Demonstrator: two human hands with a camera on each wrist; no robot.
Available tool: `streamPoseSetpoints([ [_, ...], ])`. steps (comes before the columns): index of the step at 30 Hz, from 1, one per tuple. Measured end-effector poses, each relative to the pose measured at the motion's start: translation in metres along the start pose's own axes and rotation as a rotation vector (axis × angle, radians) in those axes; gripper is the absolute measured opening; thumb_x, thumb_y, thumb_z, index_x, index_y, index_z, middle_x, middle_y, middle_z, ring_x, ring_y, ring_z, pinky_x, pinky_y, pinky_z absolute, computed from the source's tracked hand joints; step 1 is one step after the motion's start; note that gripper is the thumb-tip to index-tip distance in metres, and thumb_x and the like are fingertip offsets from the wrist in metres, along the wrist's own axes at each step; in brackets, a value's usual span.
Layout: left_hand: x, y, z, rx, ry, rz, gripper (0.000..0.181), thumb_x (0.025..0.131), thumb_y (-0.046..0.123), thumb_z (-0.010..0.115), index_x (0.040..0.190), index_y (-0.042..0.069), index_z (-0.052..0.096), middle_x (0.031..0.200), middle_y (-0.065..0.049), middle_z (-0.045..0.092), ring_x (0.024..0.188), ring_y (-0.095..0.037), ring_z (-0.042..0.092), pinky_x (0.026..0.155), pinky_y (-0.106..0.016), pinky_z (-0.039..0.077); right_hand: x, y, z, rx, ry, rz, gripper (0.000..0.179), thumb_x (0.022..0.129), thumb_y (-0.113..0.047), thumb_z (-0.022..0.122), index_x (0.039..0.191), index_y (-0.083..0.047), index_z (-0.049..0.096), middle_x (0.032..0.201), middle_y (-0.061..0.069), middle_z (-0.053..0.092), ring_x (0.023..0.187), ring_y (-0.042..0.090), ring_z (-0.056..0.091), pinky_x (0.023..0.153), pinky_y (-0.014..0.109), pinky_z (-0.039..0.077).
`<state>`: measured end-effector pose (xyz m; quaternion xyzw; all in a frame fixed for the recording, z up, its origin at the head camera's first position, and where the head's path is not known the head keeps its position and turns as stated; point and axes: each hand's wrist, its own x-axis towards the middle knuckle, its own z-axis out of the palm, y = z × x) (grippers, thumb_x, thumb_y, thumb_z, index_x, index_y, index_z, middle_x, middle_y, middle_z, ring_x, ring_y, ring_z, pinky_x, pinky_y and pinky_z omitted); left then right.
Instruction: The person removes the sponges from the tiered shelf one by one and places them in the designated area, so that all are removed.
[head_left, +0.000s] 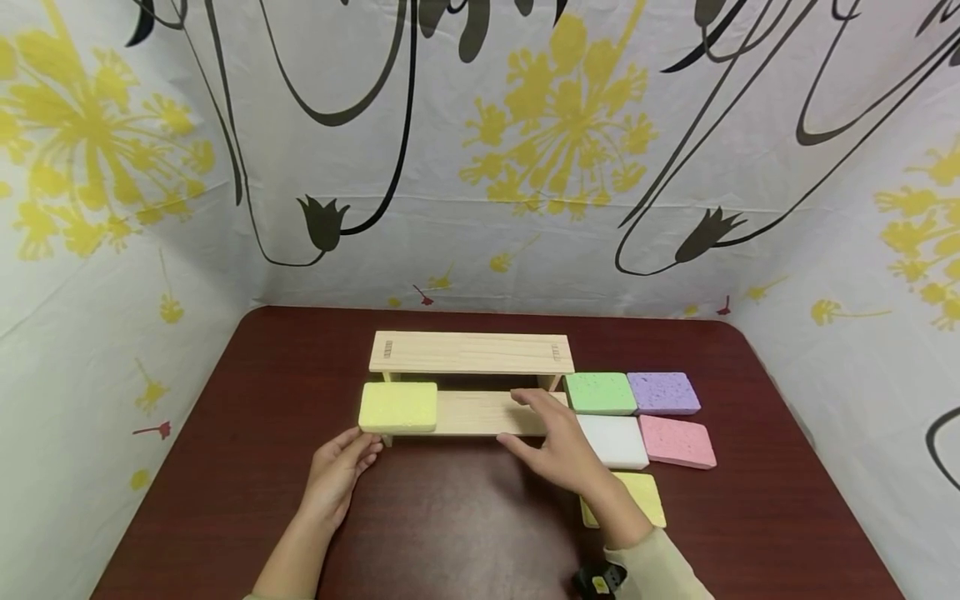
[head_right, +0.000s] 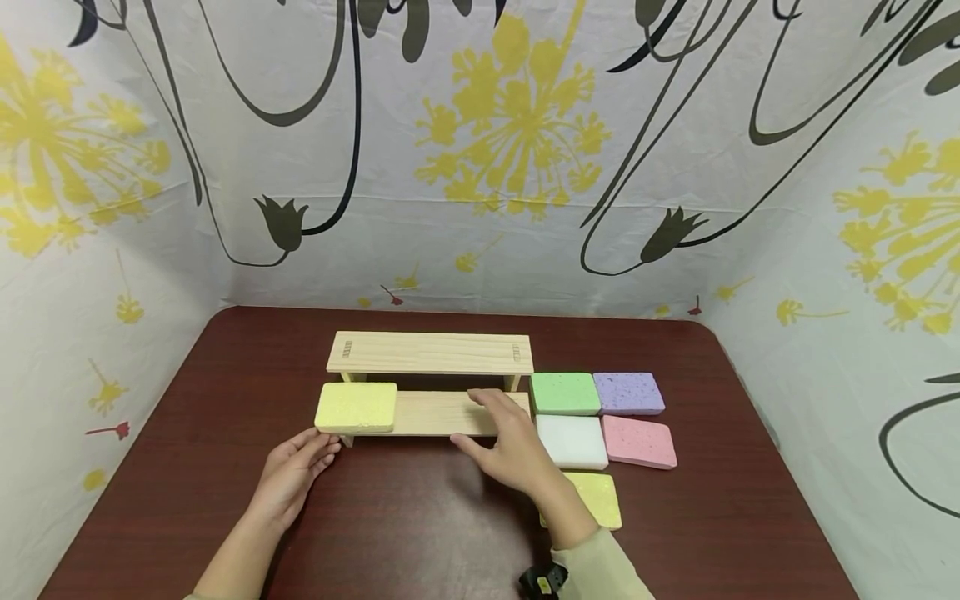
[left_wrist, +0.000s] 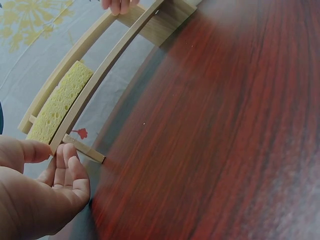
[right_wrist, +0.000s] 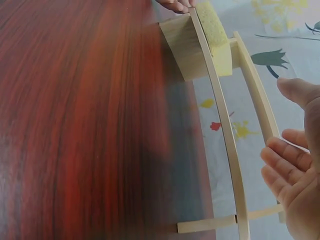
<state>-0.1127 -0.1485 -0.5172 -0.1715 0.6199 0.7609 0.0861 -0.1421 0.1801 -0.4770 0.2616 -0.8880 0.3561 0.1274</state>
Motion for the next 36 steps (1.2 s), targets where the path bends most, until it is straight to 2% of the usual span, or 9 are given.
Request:
streamPoseSetpoints([
  [11,0.0,0.0,-0.001,-0.002,0.002,0.005,0.054,0.104,0.006,0.052,0.149,-0.017,0.03,0.113,-0.01,0.066,0.094,-0.007,0.064,0.087,-0.019,0.054,0.009,-0.006,0.015,0.025,-0.051,0.029,0.058,0.087,-0.032,0.081,0.132,-0.002,0.062,0.124,0.009,0.066,0.118,0.023,0.061,0.1,0.047,0.051],
  [19,0.0,-0.001,-0.003,0.001,0.007,0.008,0.051,0.104,0.006,0.052,0.147,-0.017,0.034,0.112,-0.01,0.066,0.094,-0.007,0.064,0.086,-0.019,0.054,0.018,-0.01,0.03,0.054,-0.075,-0.006,0.058,0.087,-0.032,0.081,0.132,-0.001,0.06,0.123,0.011,0.066,0.117,0.023,0.062,0.101,0.043,0.051],
  [25,0.0,-0.001,-0.002,0.002,0.002,0.008,0.051,0.104,0.006,0.052,0.147,-0.017,0.034,0.116,-0.013,0.065,0.094,-0.007,0.064,0.087,-0.019,0.054,0.025,-0.013,0.037,0.032,-0.084,-0.017,0.058,0.088,-0.034,0.08,0.133,-0.003,0.061,0.125,0.009,0.065,0.118,0.022,0.061,0.103,0.041,0.05],
  [31,0.0,-0.001,-0.001,0.022,-0.002,0.009,0.054,0.105,0.008,0.052,0.149,-0.016,0.031,0.121,-0.017,0.063,0.095,-0.006,0.064,0.088,-0.02,0.054,0.031,-0.018,0.043,0.013,-0.112,0.016,0.06,0.089,-0.038,0.078,0.134,-0.002,0.06,0.129,0.009,0.063,0.121,0.025,0.06,0.106,0.044,0.048],
  [36,0.001,-0.001,0.0,0.023,0.001,0.016,0.05,0.104,0.006,0.052,0.146,-0.016,0.036,0.119,-0.016,0.064,0.095,-0.007,0.064,0.087,-0.019,0.055,0.034,-0.02,0.045,-0.009,-0.131,0.043,0.062,0.09,-0.041,0.076,0.136,-0.005,0.059,0.133,0.009,0.061,0.123,0.027,0.058,0.107,0.046,0.046],
])
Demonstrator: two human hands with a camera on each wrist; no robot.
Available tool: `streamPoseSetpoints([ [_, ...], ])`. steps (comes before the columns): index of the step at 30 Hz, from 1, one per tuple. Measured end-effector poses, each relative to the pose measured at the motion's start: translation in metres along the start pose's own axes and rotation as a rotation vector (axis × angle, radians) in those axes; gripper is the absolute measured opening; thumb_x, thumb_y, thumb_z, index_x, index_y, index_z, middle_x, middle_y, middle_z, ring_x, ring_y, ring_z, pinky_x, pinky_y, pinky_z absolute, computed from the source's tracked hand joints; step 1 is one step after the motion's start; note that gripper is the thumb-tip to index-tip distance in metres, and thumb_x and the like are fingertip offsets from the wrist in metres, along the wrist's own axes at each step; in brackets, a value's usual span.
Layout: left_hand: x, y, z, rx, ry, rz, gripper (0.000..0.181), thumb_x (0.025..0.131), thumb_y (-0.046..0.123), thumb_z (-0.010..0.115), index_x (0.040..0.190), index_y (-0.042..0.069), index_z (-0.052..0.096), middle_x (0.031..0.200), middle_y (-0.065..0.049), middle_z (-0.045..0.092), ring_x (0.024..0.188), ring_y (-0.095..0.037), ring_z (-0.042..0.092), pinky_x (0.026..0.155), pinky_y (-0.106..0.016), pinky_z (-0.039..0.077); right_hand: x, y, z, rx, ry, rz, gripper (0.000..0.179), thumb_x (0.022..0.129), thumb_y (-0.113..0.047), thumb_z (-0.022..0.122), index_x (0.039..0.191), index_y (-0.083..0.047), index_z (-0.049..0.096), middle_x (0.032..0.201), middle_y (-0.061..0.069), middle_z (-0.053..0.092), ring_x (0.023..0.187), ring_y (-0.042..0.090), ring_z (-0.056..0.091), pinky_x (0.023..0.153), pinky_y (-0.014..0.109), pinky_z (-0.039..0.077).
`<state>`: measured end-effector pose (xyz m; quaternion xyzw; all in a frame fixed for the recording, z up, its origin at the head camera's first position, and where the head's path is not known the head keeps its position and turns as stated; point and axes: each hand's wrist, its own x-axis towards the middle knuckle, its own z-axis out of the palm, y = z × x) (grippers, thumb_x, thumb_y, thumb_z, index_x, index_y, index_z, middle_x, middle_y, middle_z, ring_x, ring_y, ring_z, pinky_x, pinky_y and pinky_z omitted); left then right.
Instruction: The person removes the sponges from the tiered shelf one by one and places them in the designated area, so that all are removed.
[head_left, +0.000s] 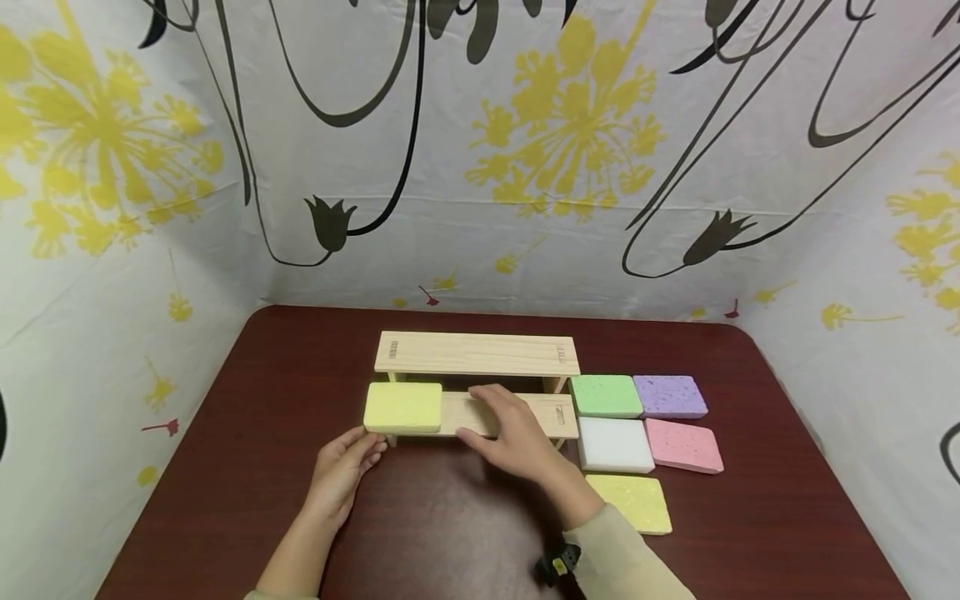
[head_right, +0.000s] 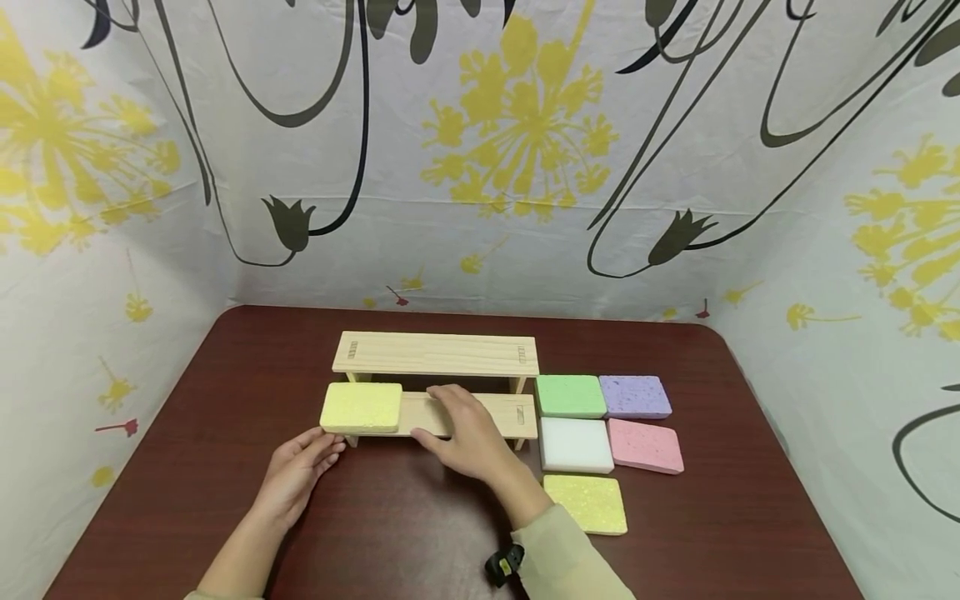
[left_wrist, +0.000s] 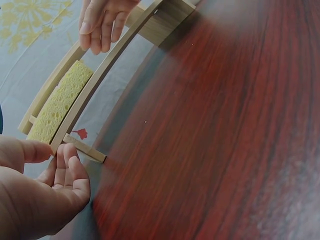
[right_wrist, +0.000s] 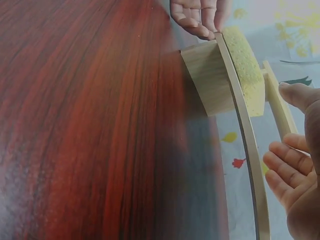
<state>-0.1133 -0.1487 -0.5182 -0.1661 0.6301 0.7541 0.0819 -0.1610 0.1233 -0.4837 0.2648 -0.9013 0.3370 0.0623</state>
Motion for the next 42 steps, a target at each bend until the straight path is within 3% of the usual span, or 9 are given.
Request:
streamPoseSetpoints([
  [12,-0.002,0.002,0.001,0.051,0.014,0.023,0.056,0.103,0.004,0.053,0.148,-0.019,0.03,0.12,-0.021,0.064,0.093,-0.007,0.064,0.086,-0.02,0.055,0.01,-0.005,0.009,-0.018,0.001,-0.039,0.064,0.088,-0.039,0.078,0.136,0.0,0.059,0.132,0.014,0.061,0.122,0.031,0.059,0.107,0.045,0.047],
  [25,-0.002,0.002,0.002,0.103,0.033,0.067,0.051,0.102,0.004,0.054,0.143,-0.021,0.036,0.116,-0.023,0.066,0.09,-0.007,0.065,0.083,-0.02,0.056,0.017,-0.009,0.018,-0.072,-0.03,-0.014,0.072,0.088,-0.046,0.076,0.14,0.0,0.056,0.137,0.015,0.058,0.128,0.031,0.055,0.11,0.044,0.045],
  [42,-0.001,0.002,0.001,0.118,0.037,0.033,0.051,0.103,0.006,0.054,0.145,-0.018,0.037,0.122,-0.026,0.063,0.096,-0.013,0.065,0.086,-0.023,0.056,0.03,-0.013,0.028,-0.11,-0.081,0.003,0.084,0.084,-0.057,0.077,0.142,0.0,0.053,0.136,0.015,0.058,0.124,0.028,0.056,0.106,0.041,0.048],
])
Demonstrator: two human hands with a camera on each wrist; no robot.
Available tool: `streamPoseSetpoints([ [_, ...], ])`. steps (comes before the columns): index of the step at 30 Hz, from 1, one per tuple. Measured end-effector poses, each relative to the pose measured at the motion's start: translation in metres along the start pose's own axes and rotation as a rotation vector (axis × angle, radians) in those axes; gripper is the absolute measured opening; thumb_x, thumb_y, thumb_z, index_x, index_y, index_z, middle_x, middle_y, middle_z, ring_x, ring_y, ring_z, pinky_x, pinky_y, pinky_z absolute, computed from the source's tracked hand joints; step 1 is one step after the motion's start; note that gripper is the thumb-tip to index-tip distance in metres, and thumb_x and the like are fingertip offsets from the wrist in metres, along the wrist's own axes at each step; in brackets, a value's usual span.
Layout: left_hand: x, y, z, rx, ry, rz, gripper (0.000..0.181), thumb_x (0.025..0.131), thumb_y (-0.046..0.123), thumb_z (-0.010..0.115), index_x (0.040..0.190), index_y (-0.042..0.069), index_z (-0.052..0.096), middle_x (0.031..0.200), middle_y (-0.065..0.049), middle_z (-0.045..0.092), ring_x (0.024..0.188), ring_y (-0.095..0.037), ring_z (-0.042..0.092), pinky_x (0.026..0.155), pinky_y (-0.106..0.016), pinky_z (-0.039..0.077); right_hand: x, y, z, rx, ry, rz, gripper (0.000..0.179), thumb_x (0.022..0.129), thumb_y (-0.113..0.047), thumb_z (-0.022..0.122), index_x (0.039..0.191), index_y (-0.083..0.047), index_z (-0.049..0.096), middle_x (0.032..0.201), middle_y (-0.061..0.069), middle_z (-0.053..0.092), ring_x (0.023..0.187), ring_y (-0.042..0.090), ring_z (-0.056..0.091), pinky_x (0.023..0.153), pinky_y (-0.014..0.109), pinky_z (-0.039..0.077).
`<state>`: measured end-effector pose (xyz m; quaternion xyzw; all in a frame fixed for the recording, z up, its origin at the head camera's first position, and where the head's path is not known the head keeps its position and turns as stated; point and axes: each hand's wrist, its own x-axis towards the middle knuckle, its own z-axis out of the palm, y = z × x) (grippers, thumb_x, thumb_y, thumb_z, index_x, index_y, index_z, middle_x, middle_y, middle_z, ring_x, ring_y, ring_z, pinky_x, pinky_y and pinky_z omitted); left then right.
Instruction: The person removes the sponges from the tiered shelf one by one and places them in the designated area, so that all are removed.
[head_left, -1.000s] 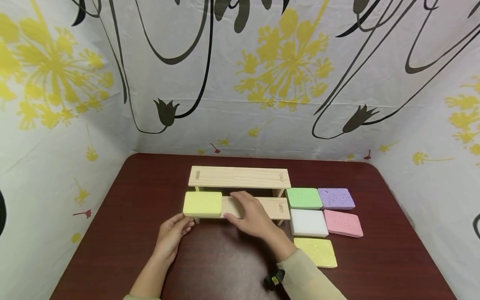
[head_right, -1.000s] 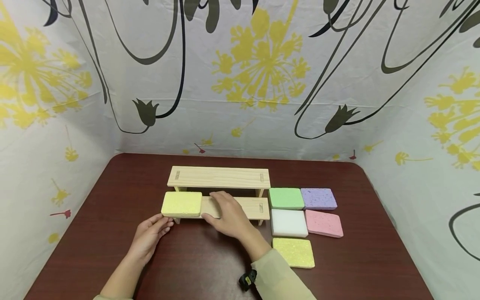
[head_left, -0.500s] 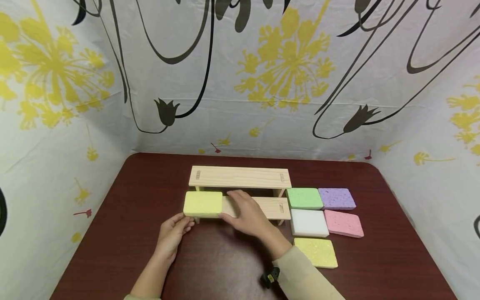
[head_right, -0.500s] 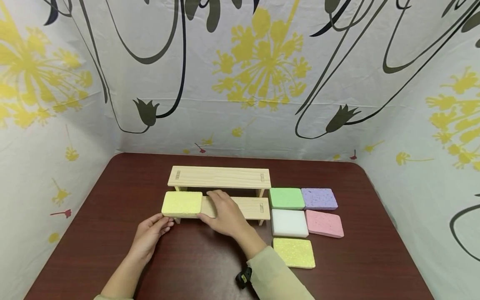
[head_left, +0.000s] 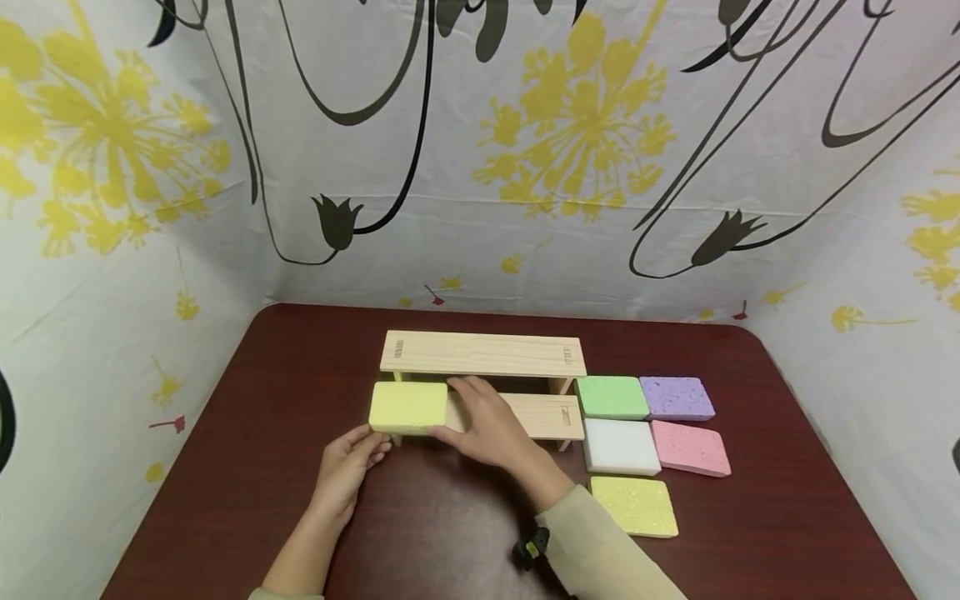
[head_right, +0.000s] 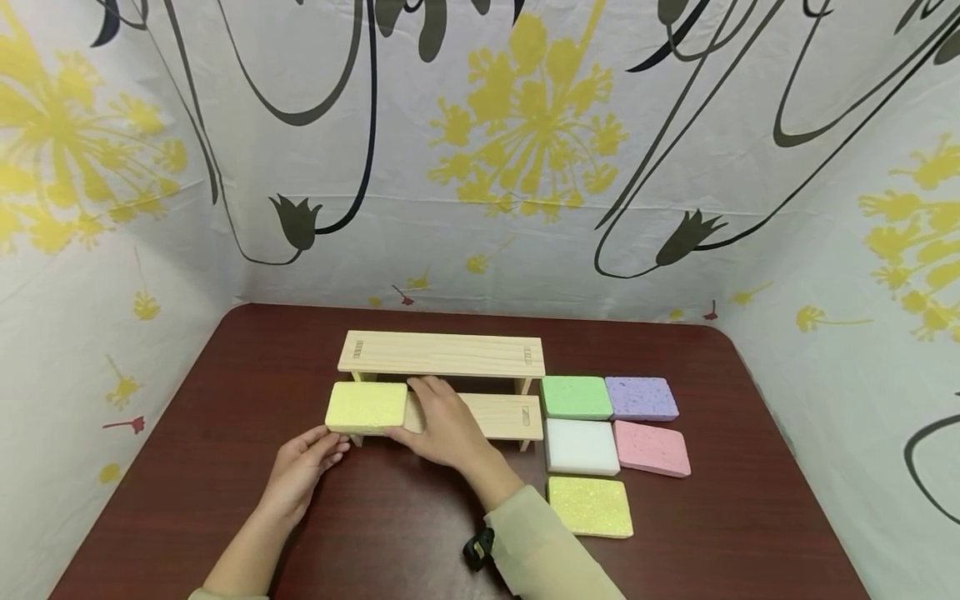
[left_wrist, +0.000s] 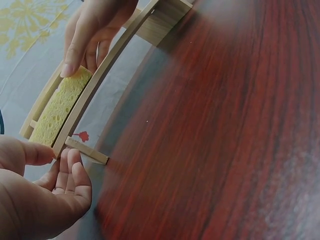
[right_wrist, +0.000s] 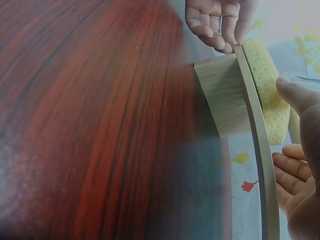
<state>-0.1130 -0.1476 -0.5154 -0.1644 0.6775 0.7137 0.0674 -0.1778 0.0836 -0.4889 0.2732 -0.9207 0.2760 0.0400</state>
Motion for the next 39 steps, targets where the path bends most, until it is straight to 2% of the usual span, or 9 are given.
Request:
streamPoseSetpoints([
  [6,0.001,0.001,0.001,0.0,0.004,-0.001,0.047,0.103,0.006,0.055,0.142,-0.017,0.043,0.121,-0.026,0.064,0.094,-0.012,0.065,0.085,-0.023,0.056,0.005,-0.003,0.002,0.011,-0.029,0.014,0.089,0.082,-0.059,0.078,0.143,0.0,0.052,0.136,0.017,0.057,0.12,0.027,0.057,0.099,0.041,0.053],
  [9,0.001,0.0,0.0,-0.002,0.005,-0.003,0.048,0.103,0.006,0.055,0.142,-0.017,0.042,0.121,-0.025,0.064,0.094,-0.011,0.065,0.084,-0.022,0.056,0.007,-0.005,0.004,0.014,-0.042,0.018,0.091,0.081,-0.058,0.079,0.144,0.001,0.051,0.138,0.018,0.056,0.123,0.029,0.056,0.102,0.042,0.051],
  [13,0.002,0.0,0.001,-0.002,0.005,-0.002,0.048,0.103,0.005,0.055,0.142,-0.018,0.041,0.12,-0.025,0.065,0.093,-0.01,0.065,0.083,-0.021,0.056,0.008,-0.005,0.005,0.028,-0.038,0.001,0.089,0.082,-0.053,0.081,0.144,0.002,0.05,0.136,0.017,0.058,0.123,0.029,0.056,0.103,0.042,0.051],
  [20,0.002,0.001,0.002,-0.006,0.004,-0.001,0.046,0.103,0.007,0.056,0.141,-0.016,0.045,0.119,-0.024,0.065,0.094,-0.012,0.065,0.083,-0.021,0.056,0.006,-0.004,0.005,0.051,-0.008,-0.017,0.083,0.081,-0.046,0.084,0.142,0.0,0.052,0.129,0.012,0.06,0.113,0.023,0.059,0.097,0.038,0.053],
  [27,-0.001,0.001,0.001,0.011,0.003,0.009,0.039,0.104,0.01,0.056,0.136,-0.012,0.054,0.115,-0.016,0.066,0.098,-0.017,0.064,0.084,-0.023,0.056,-0.006,-0.005,-0.003,0.075,0.013,-0.014,0.083,0.082,-0.046,0.084,0.144,0.0,0.052,0.138,0.011,0.057,0.127,0.026,0.055,0.108,0.041,0.047],
  [33,0.0,0.0,0.002,0.009,0.005,0.011,0.035,0.104,0.01,0.056,0.133,-0.009,0.057,0.109,-0.009,0.068,0.098,-0.016,0.064,0.084,-0.023,0.055,-0.022,-0.002,-0.015,0.087,0.031,-0.009,0.082,0.082,-0.043,0.085,0.145,-0.003,0.051,0.141,0.01,0.056,0.128,0.028,0.055,0.107,0.045,0.047],
  [39,0.001,0.0,0.003,-0.017,0.012,0.008,0.036,0.104,0.007,0.055,0.134,-0.013,0.054,0.106,-0.01,0.069,0.093,-0.013,0.065,0.081,-0.02,0.055,-0.038,0.004,-0.029,0.086,0.051,-0.019,0.082,0.082,-0.044,0.085,0.145,-0.004,0.051,0.14,0.009,0.056,0.127,0.027,0.056,0.106,0.043,0.048],
])
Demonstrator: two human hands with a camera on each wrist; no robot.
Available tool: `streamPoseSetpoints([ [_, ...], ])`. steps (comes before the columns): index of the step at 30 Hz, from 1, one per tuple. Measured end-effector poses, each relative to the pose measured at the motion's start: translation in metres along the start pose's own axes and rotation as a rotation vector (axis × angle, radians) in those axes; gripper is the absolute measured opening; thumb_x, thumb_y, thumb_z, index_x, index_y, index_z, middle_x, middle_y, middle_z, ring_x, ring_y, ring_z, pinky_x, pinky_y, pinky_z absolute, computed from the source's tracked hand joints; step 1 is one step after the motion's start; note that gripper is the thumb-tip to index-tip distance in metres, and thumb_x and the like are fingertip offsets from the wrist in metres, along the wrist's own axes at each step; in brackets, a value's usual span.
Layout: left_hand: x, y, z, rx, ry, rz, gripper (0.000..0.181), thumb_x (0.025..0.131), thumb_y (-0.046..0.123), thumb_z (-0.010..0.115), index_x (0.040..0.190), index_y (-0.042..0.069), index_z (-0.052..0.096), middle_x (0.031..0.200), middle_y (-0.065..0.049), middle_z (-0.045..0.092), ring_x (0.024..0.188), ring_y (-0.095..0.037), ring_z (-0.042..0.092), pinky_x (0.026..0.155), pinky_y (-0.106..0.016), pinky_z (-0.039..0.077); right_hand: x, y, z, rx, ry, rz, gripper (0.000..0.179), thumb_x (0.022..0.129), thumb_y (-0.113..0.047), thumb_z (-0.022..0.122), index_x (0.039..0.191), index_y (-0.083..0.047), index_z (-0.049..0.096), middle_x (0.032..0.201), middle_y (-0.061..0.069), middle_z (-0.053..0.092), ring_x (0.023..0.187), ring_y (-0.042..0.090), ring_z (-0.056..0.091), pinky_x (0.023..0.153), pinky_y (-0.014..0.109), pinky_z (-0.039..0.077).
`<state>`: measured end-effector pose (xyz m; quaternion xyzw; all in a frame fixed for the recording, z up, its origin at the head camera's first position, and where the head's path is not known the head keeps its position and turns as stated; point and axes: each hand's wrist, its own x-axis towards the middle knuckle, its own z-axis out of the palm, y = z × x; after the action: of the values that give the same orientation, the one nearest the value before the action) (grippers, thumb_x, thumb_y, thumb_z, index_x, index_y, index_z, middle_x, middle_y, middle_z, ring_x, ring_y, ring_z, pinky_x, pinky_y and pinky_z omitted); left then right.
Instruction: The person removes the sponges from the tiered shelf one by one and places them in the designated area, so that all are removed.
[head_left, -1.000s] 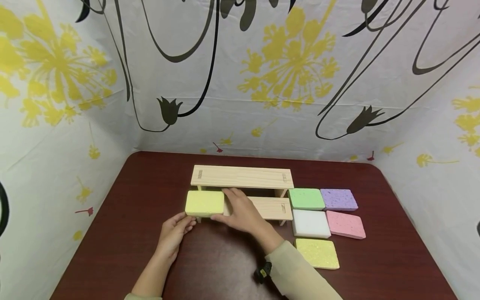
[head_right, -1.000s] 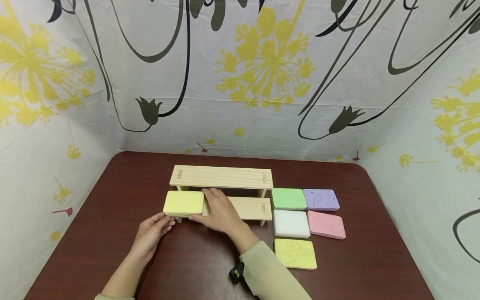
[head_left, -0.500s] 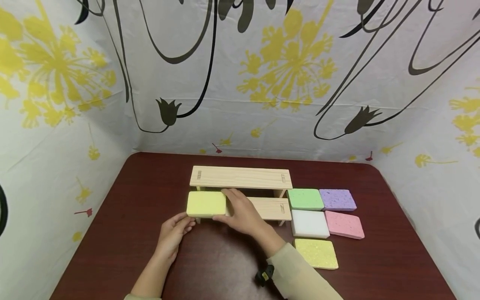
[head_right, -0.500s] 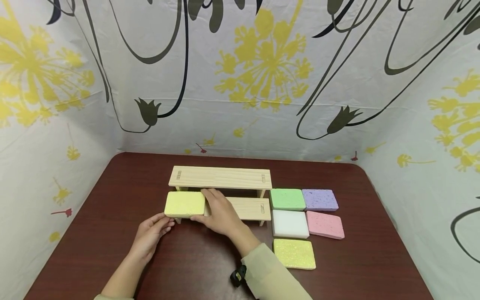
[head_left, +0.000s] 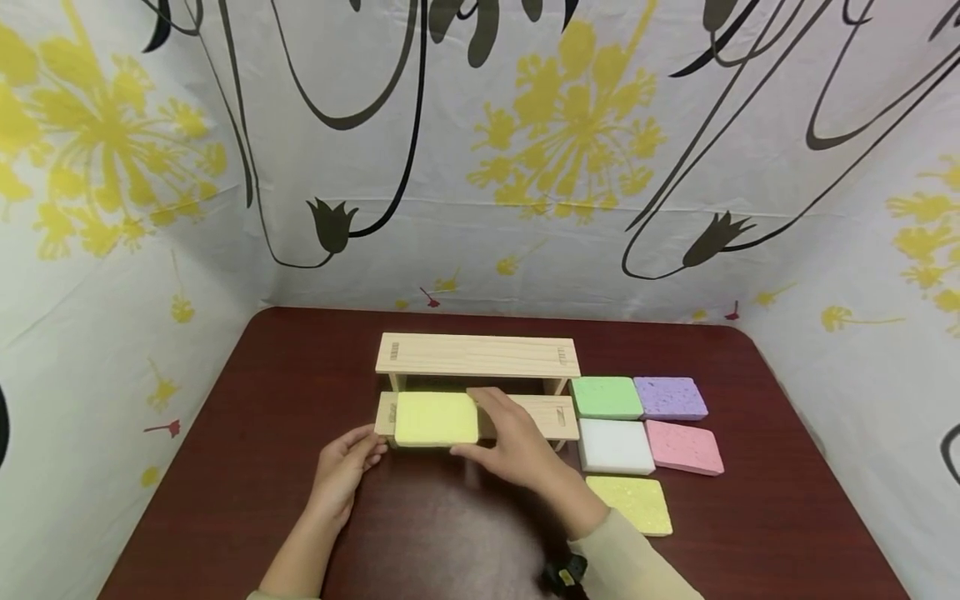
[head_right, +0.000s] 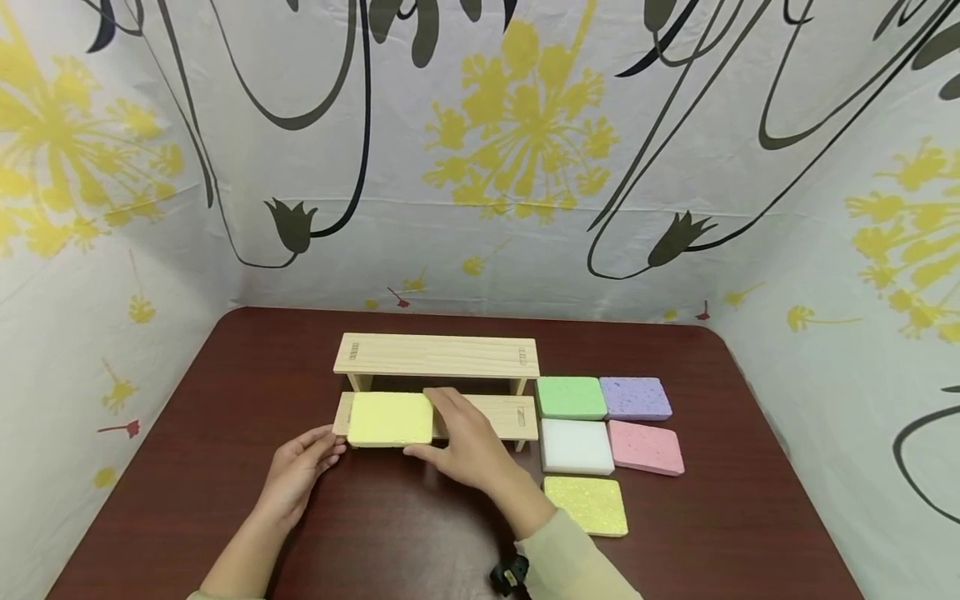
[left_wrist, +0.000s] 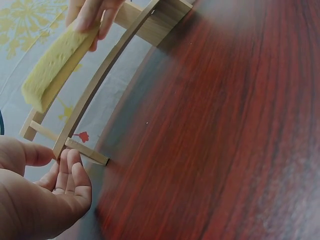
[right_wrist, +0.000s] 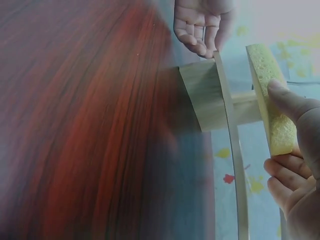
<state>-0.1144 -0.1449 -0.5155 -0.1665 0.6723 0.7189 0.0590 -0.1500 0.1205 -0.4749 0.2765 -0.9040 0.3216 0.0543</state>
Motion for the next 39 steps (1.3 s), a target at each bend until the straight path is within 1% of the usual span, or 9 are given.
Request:
streamPoseSetpoints([
  [9,0.001,-0.001,0.001,-0.015,0.019,-0.003,0.036,0.103,0.005,0.055,0.133,-0.015,0.053,0.104,-0.011,0.069,0.087,-0.008,0.065,0.081,-0.02,0.056,-0.026,0.013,-0.017,0.0,0.068,-0.018,0.082,0.078,-0.041,0.088,0.141,-0.001,0.054,0.137,0.01,0.059,0.127,0.026,0.056,0.107,0.044,0.048],
  [15,0.001,-0.001,0.0,-0.011,0.022,-0.007,0.037,0.103,0.006,0.056,0.135,-0.014,0.053,0.103,-0.01,0.069,0.088,-0.008,0.065,0.081,-0.019,0.056,-0.042,0.023,-0.028,0.0,0.115,-0.002,0.079,0.076,-0.036,0.091,0.138,-0.003,0.056,0.134,0.008,0.061,0.124,0.026,0.058,0.103,0.046,0.05],
  [17,0.0,0.0,0.0,-0.01,0.023,-0.009,0.037,0.103,0.005,0.056,0.135,-0.014,0.053,0.103,-0.01,0.069,0.087,-0.007,0.065,0.081,-0.019,0.056,-0.047,0.026,-0.033,0.01,0.122,0.001,0.079,0.075,-0.034,0.092,0.138,-0.002,0.056,0.133,0.009,0.061,0.122,0.026,0.06,0.101,0.046,0.052],
  [19,0.0,0.0,0.001,-0.01,0.022,-0.009,0.038,0.103,0.005,0.056,0.135,-0.014,0.053,0.103,-0.01,0.069,0.087,-0.007,0.065,0.081,-0.019,0.056,-0.052,0.03,-0.037,0.018,0.13,0.004,0.079,0.075,-0.032,0.092,0.138,-0.002,0.056,0.133,0.009,0.061,0.113,0.023,0.065,0.096,0.045,0.054],
  [24,0.0,0.0,0.001,-0.011,0.019,-0.011,0.038,0.103,0.005,0.056,0.135,-0.014,0.052,0.103,-0.01,0.069,0.087,-0.007,0.065,0.081,-0.019,0.056,-0.067,0.043,-0.048,0.001,0.148,0.005,0.077,0.072,-0.027,0.094,0.135,-0.001,0.057,0.13,0.009,0.062,0.1,0.02,0.069,0.086,0.044,0.058],
  [28,0.0,0.0,0.001,-0.013,0.022,-0.013,0.038,0.103,0.006,0.056,0.136,-0.015,0.052,0.103,-0.01,0.069,0.087,-0.007,0.065,0.081,-0.019,0.056,-0.078,0.053,-0.059,-0.038,0.165,0.002,0.077,0.067,-0.024,0.096,0.131,0.0,0.061,0.125,0.008,0.065,0.105,0.022,0.066,0.087,0.044,0.058],
  [31,-0.001,0.0,0.001,-0.01,0.022,-0.015,0.039,0.103,0.006,0.056,0.136,-0.014,0.052,0.104,-0.01,0.069,0.087,-0.007,0.065,0.081,-0.019,0.056,-0.088,0.059,-0.067,-0.058,0.174,0.022,0.076,0.063,-0.021,0.096,0.129,-0.001,0.063,0.124,0.007,0.066,0.11,0.023,0.064,0.092,0.04,0.055],
  [34,-0.001,0.001,0.001,-0.004,0.019,-0.017,0.039,0.103,0.007,0.056,0.136,-0.014,0.052,0.105,-0.011,0.069,0.088,-0.007,0.065,0.081,-0.02,0.056,-0.099,0.066,-0.074,-0.074,0.179,0.044,0.076,0.061,-0.02,0.097,0.127,-0.003,0.064,0.124,0.007,0.066,0.114,0.024,0.063,0.097,0.029,0.051],
  [39,-0.001,0.001,0.002,-0.001,0.019,-0.018,0.039,0.104,0.007,0.056,0.136,-0.014,0.052,0.105,-0.011,0.069,0.088,-0.007,0.065,0.082,-0.02,0.056,-0.118,0.078,-0.083,-0.08,0.201,0.038,0.075,0.058,-0.016,0.096,0.126,-0.004,0.065,0.121,0.002,0.067,0.107,0.021,0.065,0.096,0.011,0.042],
])
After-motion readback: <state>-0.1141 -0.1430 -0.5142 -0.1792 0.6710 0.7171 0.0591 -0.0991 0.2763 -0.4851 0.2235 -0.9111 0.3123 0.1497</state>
